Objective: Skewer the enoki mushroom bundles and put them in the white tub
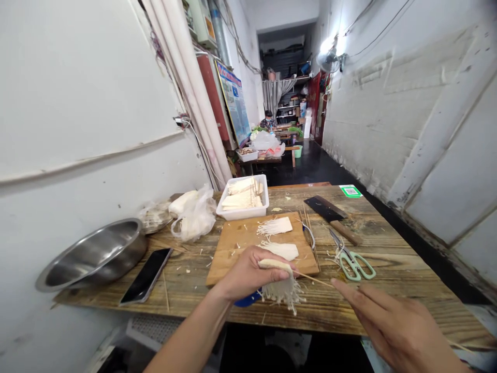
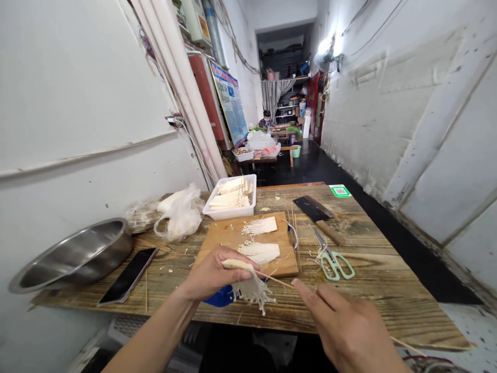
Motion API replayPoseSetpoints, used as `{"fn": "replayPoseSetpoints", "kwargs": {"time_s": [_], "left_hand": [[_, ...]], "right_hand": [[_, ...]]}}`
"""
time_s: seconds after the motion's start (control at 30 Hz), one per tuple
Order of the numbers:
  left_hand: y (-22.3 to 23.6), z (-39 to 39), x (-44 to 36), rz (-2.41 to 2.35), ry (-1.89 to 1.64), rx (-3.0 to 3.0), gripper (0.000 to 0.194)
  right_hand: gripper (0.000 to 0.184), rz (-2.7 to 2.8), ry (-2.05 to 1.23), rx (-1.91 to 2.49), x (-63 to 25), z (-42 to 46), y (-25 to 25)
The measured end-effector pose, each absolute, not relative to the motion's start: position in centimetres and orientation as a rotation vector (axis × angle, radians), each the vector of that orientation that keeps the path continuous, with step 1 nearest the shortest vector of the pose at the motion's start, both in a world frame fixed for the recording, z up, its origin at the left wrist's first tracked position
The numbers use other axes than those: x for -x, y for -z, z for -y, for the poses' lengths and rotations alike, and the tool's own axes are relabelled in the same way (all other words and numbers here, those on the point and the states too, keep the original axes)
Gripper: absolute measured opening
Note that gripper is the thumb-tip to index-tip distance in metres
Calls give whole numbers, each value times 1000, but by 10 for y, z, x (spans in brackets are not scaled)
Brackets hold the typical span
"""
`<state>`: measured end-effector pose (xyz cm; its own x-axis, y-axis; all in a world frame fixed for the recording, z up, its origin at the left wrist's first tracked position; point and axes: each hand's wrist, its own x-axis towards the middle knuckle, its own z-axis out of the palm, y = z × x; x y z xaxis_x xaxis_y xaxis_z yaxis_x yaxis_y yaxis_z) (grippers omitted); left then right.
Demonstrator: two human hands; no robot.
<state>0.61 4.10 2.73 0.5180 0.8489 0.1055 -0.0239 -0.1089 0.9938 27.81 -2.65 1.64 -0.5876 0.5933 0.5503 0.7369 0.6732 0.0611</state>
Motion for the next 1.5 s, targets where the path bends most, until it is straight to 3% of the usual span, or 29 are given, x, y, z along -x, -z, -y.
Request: {"fn": "replayPoseSetpoints", "kwargs": {"time_s": [0.17,0.4,0.8,1.23,1.5], "left_hand": [[-32,-37,-19,-729,-825,-1467,22],[-40,-30,-15,-787,-891,-1508,29],[-44,-17,-18,-701,-842,-1570,22],[-46,-21,-20,-761,-881,-1521,28],[-38,-19,-19,-828,-937,-1544,21]], "right_hand": [[42,2367,105,976,-277,19,-19],[44,2359,-19,900,-279,14,-29],[41,2519,-15,844,-277,20,-53],[40,2431,-137,867,-276,11,-48],[40,2383,-93,842,-275,13,-51]]}}
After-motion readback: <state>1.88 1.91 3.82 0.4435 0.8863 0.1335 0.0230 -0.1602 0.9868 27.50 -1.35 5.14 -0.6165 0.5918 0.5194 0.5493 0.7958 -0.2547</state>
